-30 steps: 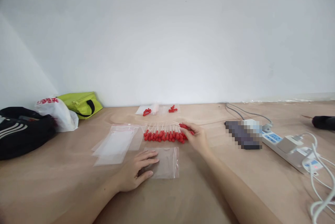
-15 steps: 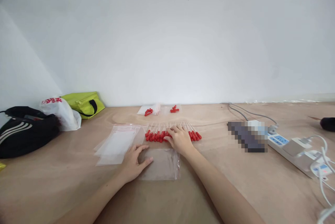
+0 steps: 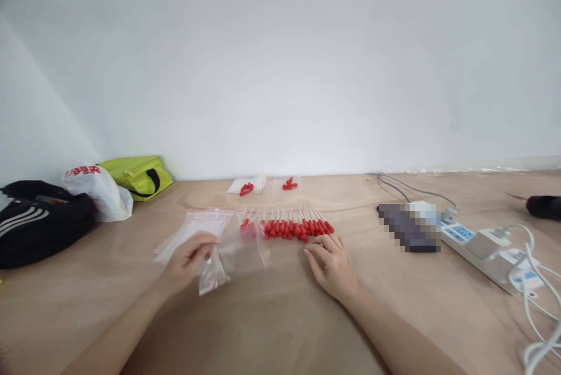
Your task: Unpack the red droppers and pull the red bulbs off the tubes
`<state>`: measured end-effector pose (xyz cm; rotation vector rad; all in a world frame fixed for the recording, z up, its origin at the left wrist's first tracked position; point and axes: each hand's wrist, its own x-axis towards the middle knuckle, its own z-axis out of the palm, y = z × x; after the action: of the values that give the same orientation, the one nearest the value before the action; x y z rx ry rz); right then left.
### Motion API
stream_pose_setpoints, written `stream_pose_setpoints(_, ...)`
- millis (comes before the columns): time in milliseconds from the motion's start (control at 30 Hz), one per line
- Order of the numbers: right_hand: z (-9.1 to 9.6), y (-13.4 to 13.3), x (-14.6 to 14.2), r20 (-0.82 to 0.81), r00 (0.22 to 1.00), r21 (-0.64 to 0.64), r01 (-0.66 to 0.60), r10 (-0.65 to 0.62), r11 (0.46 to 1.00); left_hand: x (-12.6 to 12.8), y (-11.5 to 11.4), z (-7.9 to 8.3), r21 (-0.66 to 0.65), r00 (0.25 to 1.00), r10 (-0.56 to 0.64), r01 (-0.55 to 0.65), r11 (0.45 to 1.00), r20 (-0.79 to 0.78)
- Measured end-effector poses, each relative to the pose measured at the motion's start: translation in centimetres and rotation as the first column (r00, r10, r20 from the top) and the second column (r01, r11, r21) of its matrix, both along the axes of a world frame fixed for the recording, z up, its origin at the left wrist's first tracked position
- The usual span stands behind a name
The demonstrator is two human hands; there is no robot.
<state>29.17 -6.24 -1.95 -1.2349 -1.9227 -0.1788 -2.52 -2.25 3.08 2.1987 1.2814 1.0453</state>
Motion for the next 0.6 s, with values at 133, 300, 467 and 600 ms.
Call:
stream_pose_setpoints(133, 0.0, 0.5, -0.3, -0.047, 0.996, -0.037, -0.071, 0.069, 0.997, -3.6, 1.8, -0.4, -0.007, 0.862, 0.490, -0.493, 0.870, 0.129)
stream_pose_setpoints(300, -0.1, 0.5, -0.6, -0.027, 0.995, -0.088, -0.099, 0.097, 0.991, -5.1, 2.3, -1.8, -0.002, 0.746, 0.582, -0.616, 0.788, -0.322)
stream_pose_setpoints(467, -0.1, 0.5, -0.6, -0.007, 0.995, -0.096, -0.099, 0.099, 0.991, -4.8, 2.0, -2.1, 0.039, 0.688, 0.587, -0.634, 0.772, -0.426)
stream_pose_setpoints(600, -0.3, 0.7, -0.4, 0.022, 0.993, -0.120, -0.111, 0.115, 0.987, -4.4, 1.4, -1.4, 0.087, 0.561, 0.634, -0.709, 0.700, -0.532)
